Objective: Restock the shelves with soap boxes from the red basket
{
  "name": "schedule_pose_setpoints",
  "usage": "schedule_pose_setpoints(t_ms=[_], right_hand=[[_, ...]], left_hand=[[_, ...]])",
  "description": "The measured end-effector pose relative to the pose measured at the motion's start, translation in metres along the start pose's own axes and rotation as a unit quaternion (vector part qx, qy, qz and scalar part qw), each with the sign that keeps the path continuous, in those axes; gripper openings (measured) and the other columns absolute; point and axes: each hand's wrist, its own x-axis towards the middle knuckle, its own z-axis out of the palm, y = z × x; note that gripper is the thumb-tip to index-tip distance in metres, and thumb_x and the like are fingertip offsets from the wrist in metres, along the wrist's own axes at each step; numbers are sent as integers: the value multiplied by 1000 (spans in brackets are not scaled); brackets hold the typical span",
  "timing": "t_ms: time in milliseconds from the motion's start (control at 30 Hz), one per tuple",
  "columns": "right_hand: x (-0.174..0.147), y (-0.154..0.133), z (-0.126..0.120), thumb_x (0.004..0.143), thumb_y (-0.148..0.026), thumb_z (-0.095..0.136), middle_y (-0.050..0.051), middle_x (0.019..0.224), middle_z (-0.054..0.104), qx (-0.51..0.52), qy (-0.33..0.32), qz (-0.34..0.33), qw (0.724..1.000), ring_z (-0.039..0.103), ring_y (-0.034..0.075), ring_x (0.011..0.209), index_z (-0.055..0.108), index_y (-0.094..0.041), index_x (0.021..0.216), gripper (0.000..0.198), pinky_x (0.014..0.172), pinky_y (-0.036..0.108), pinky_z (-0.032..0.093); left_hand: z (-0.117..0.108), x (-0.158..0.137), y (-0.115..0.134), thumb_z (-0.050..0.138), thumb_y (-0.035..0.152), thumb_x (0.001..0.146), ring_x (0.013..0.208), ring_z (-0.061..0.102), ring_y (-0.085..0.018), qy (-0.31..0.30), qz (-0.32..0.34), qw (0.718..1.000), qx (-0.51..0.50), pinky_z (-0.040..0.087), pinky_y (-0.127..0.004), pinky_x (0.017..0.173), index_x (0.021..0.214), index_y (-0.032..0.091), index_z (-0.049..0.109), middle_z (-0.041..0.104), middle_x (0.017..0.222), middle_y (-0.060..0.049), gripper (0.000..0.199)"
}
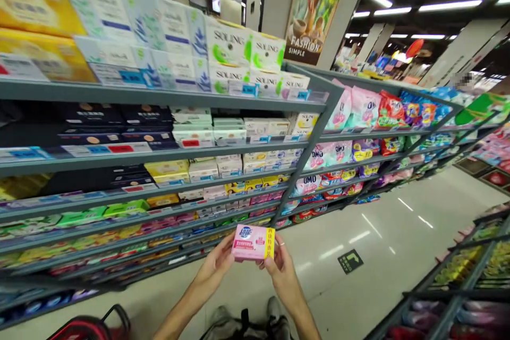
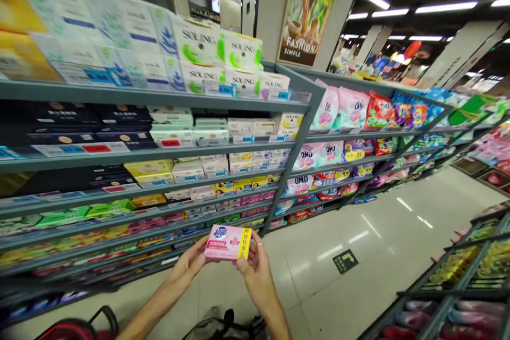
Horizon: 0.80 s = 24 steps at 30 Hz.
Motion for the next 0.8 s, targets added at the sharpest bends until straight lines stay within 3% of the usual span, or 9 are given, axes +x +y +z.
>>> schedule_pose_setpoints(t_ms=[200,300,400,533,633,733,800], right_hand=[[14,-13,-91,85,-62,78,12,130,70,25,-69,30,997,68,24,100,47,-29,155,84,84,38,58],[25,-16,-128,86,-62,76,12,133,70,26,-107,45,993,68,27,109,43,-27,159,87,87,39,58],[33,-24,-155,89,-58,75,12,138,68,21,-152,64,986,67,27,114,39,-29,161,86,92,40,57],[36,-36,-169,92,-53,73,9,145,64,23,-203,88,975,64,27,124,33,-34,164,84,103,41,53],[30,-37,-170,90,-55,75,9,147,63,73,-208,86,971,62,29,131,33,-35,164,87,107,42,52],[24,-27,-169,85,-61,77,11,147,63,123,-202,77,969,64,31,127,37,-33,163,91,100,42,56],[24,-18,-169,84,-64,77,12,140,68,114,-199,74,970,68,31,116,40,-32,162,92,88,39,58]], left_hand=[[95,-3,-41,79,57,84,125,65,-35,70,25,997,-11,54,-42,100,145,20,63,71,138,-15,73],[146,-8,-51,78,53,86,120,66,-31,122,20,990,-73,54,-41,98,136,21,69,71,139,-14,60],[182,-14,-55,78,48,87,119,66,-28,167,25,979,-110,53,-40,100,126,20,74,70,139,-13,47],[204,-21,-52,82,43,84,120,66,-30,187,43,975,-111,53,-38,97,129,20,71,71,136,-13,52],[210,-25,-52,84,43,82,130,61,-33,194,57,975,-97,51,-39,102,136,21,67,67,144,-14,61],[207,-26,-62,88,48,76,134,59,-38,213,68,970,-98,50,-43,106,136,21,68,66,144,-16,69],[200,-24,-72,91,51,72,126,64,-39,220,64,968,-103,52,-44,101,135,21,69,69,138,-17,73]])
